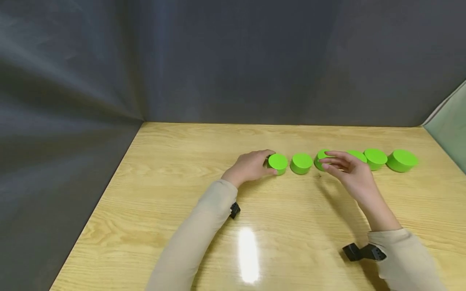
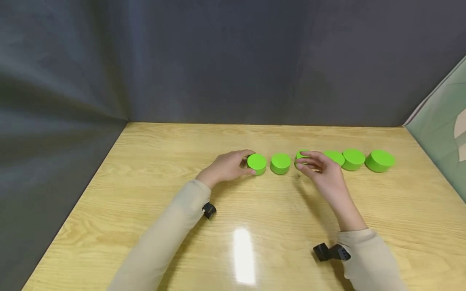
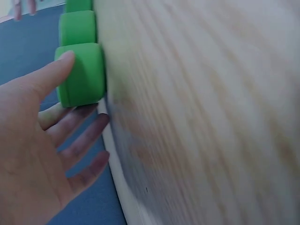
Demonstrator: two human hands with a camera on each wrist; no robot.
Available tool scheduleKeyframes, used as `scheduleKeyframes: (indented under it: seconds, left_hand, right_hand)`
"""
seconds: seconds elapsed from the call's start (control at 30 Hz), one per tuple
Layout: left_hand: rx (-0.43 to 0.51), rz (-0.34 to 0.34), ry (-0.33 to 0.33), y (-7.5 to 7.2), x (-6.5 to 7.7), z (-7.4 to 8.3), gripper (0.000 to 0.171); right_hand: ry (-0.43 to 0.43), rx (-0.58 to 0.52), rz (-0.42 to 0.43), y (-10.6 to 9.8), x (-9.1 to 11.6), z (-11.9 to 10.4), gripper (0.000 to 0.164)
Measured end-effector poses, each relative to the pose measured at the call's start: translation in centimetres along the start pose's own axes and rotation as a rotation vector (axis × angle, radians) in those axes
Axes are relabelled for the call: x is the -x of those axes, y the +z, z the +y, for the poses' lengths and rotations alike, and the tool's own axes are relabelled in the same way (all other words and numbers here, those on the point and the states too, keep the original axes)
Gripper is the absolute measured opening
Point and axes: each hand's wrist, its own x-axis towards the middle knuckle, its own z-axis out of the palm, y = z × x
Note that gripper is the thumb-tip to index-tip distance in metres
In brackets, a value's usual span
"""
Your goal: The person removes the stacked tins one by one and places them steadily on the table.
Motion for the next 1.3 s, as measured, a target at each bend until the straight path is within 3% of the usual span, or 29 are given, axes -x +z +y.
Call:
scheduleKeyframes:
  seconds: [0.33,0.67,0.93,1.3]
  left_hand:
    - [-0.05,-0.016,-0.026,-0.5,-1.3,0.0,0.07]
    - [-0.036,-0.03,-0.055,-0.3,-0.8,-0.6,0.076]
    - [0.028,0.046,-0.084,-1.0,1.2,-1.0,0.073]
    - [0.044,0.212,-0.125,-1.9,5.6,-1.6,0.068]
  right_hand:
    - [-0.01,0.03,-0.005,0.8,-0.9,-0.6,0.044]
    - [0.026,-0.006,-0.024,1.4,-1.1,-0.4,0.038]
    - [-0.014,0.047,-0.032,2.0,-1.2,-0.7,0.041]
    - [-0.105,0.197,0.012,2.6,-0.2,-0.4,0.036]
